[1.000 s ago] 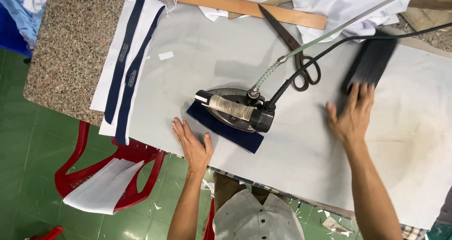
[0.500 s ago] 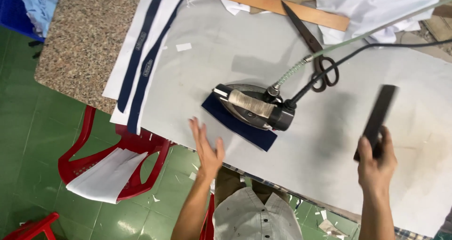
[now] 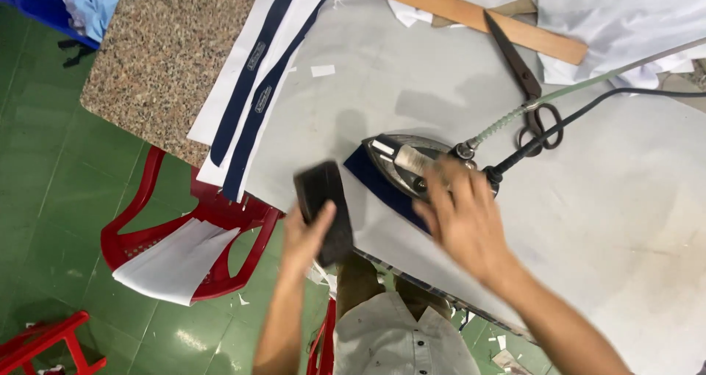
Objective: The person irons a white fabric piece on a table, then irons several dark blue fabric strips. They use a steam iron and a black rectangular pressing block to smooth the fabric, repeatedly folding and pressing the strips.
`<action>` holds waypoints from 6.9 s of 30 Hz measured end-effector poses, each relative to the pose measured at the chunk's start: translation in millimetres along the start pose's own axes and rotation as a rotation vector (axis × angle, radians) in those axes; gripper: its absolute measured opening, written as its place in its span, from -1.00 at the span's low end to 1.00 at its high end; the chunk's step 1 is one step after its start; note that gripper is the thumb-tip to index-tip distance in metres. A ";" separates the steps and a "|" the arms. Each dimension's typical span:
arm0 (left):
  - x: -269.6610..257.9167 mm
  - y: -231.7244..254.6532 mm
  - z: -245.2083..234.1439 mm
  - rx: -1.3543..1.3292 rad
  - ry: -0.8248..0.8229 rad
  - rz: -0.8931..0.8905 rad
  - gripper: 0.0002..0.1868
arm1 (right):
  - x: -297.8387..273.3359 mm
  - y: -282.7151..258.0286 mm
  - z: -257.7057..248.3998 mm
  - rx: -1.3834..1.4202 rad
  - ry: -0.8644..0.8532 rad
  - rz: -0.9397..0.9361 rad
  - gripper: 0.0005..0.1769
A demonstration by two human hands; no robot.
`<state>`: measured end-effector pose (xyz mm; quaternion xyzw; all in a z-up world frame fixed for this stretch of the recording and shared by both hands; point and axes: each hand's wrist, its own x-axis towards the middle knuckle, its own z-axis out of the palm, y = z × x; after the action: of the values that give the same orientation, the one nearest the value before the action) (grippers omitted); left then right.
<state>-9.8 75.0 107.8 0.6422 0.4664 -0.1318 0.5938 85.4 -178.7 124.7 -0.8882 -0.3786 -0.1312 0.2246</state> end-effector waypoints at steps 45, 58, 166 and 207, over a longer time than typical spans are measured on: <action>76.9 30.4 101.8 1.183 -0.518 1.399 -0.15 | -109.2 29.0 -54.0 -0.188 -0.602 0.338 -0.50; 136.6 92.8 92.1 1.342 -0.590 1.627 -0.26 | -146.8 54.8 -99.7 -0.096 -0.080 1.022 -0.44; 116.5 -31.5 136.1 0.948 -0.369 1.872 -0.42 | -33.3 -51.5 -18.8 -0.146 -0.522 1.173 -0.49; 71.8 -67.9 66.8 0.953 0.096 1.510 -0.37 | 41.3 10.6 4.2 -0.260 -0.639 0.397 -0.45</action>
<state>2.7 38.1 -4.9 0.9614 -0.1608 0.1416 0.1724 121.4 -157.8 134.5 -0.9612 -0.2308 0.1511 0.0022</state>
